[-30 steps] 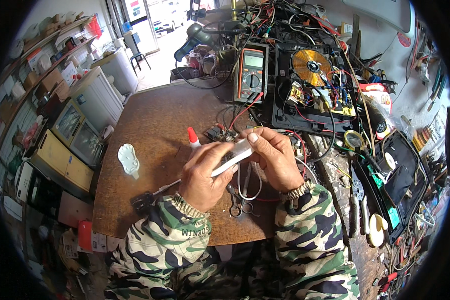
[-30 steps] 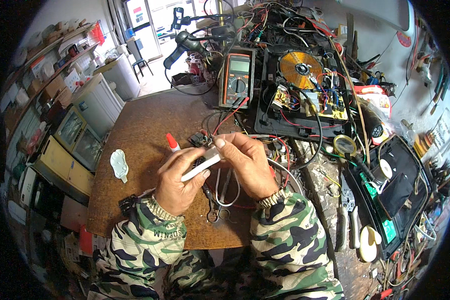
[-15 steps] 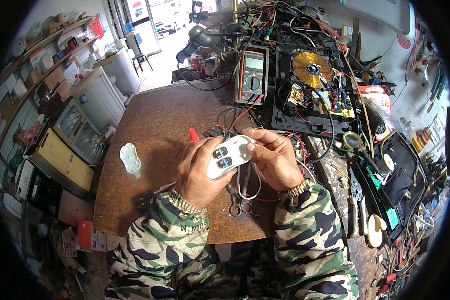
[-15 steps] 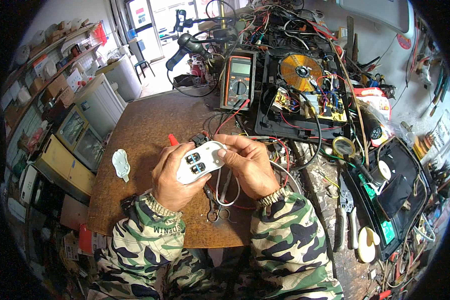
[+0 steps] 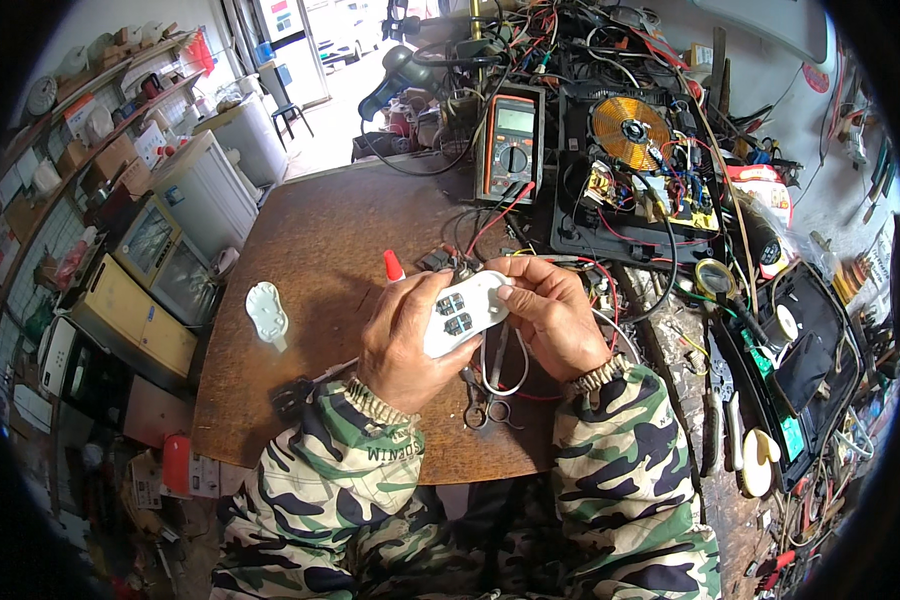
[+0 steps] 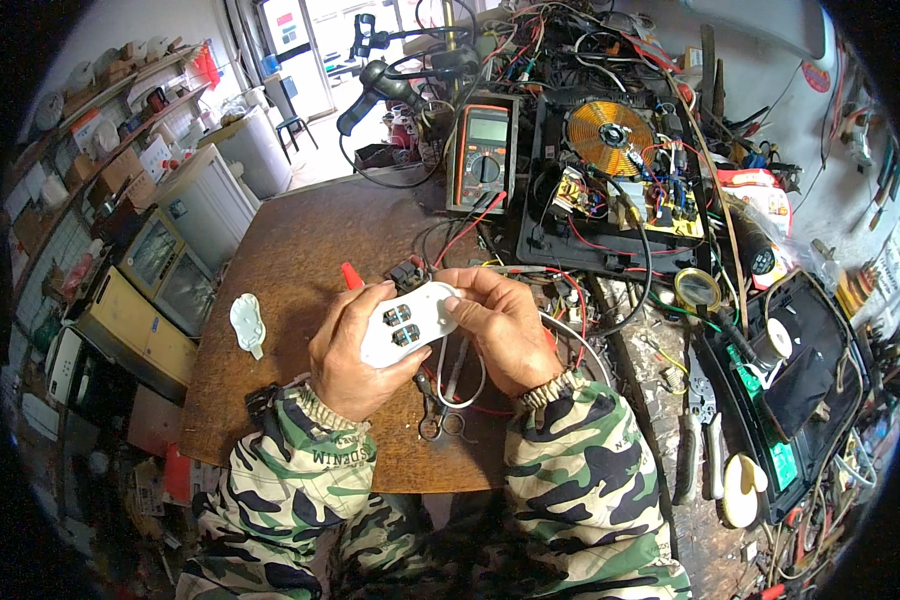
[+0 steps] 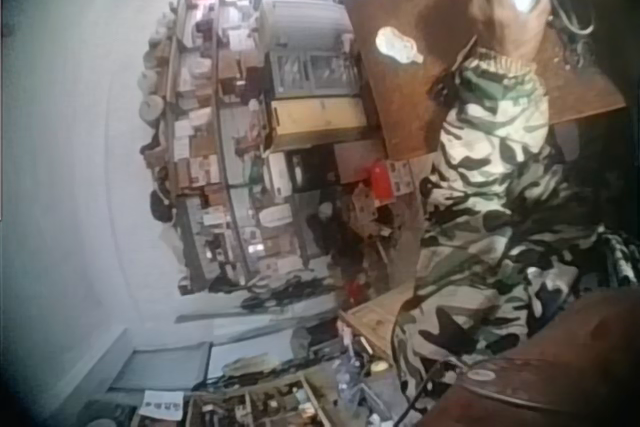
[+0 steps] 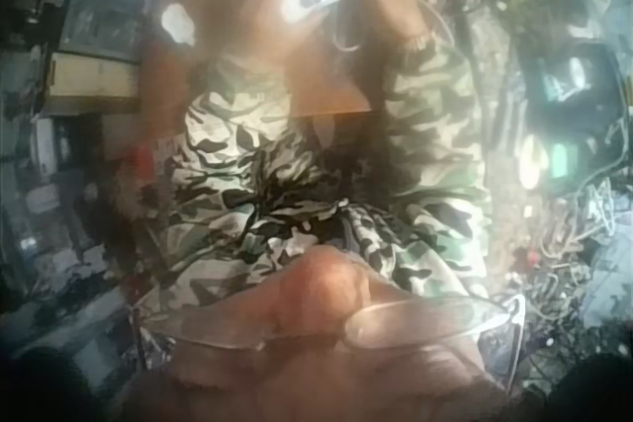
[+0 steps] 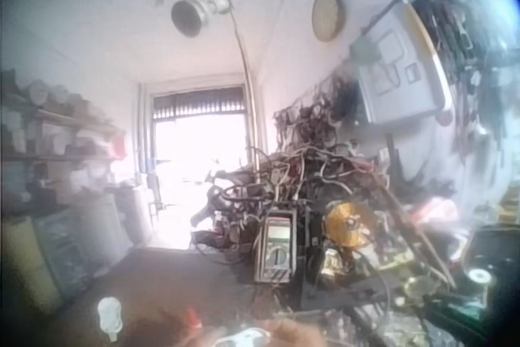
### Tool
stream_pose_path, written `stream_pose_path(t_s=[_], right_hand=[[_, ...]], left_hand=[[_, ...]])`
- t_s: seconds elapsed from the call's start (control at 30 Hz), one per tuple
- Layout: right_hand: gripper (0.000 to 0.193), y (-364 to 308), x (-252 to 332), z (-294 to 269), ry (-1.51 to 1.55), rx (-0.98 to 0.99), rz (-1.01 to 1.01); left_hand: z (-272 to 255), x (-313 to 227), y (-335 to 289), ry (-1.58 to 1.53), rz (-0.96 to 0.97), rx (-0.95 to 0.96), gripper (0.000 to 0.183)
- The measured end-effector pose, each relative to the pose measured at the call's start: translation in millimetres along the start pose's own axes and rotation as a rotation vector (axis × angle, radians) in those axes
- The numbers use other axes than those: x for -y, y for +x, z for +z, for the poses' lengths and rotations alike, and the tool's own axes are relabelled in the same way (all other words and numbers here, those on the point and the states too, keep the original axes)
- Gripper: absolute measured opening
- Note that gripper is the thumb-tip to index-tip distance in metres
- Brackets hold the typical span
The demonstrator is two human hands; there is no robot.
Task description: The person applies glue to a white plastic shell, inserts small components, and then places a circuit board into the shell. The person handles the shell and board repeatedly while working at a cluttered electronics workbench.
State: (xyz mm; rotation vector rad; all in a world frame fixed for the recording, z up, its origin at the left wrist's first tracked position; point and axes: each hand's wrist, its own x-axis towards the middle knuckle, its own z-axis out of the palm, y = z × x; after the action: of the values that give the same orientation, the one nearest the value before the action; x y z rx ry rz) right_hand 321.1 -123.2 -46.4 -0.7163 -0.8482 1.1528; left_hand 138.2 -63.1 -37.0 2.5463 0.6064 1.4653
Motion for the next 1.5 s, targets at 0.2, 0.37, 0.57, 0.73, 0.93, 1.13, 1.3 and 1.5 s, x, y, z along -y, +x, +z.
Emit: stream_pose_path(t_s=[0.2,0.37,0.57,0.73,0.93,1.13,1.3,1.5], right_hand=[[0.025,-0.7,1.2,-1.2,-0.009,-0.002,-0.008],[0.024,0.8,-2.0,-2.6,0.000,0.000,-0.003],[0.023,0.3,-0.3,-3.7,-0.015,-0.001,0.003],[0.025,0.4,0.2,-0.1,-0.026,-0.019,-0.007],[0.026,-0.2,-0.8,-2.0,-0.027,-0.023,-0.013],[0.026,-0.8,1.1,-0.9,-0.024,-0.022,-0.006],[0.023,-1.1,2.5,-0.5,-0.019,-0.025,-0.001],[0.027,-1.1,1.1,-1.3,-0.030,-0.032,-0.011]], left_hand=[[-0.4,-1.5,1.2,0.005,-0.005,0.008,0.075],[0.6,-0.2,-0.1,0.003,-0.009,0.009,0.075],[0.7,-1.5,1.1,-0.005,0.002,0.009,0.074],[-0.9,-1.4,1.5,-0.004,-0.009,0.017,0.074],[0.2,-1.0,1.3,0.007,-0.015,0.023,0.074],[-0.2,-0.4,0.8,0.014,-0.020,0.039,0.072],[-2.3,-2.3,2.0,0.037,-0.016,0.062,0.070],[0.8,0.1,0.6,0.022,-0.010,0.055,0.069]])
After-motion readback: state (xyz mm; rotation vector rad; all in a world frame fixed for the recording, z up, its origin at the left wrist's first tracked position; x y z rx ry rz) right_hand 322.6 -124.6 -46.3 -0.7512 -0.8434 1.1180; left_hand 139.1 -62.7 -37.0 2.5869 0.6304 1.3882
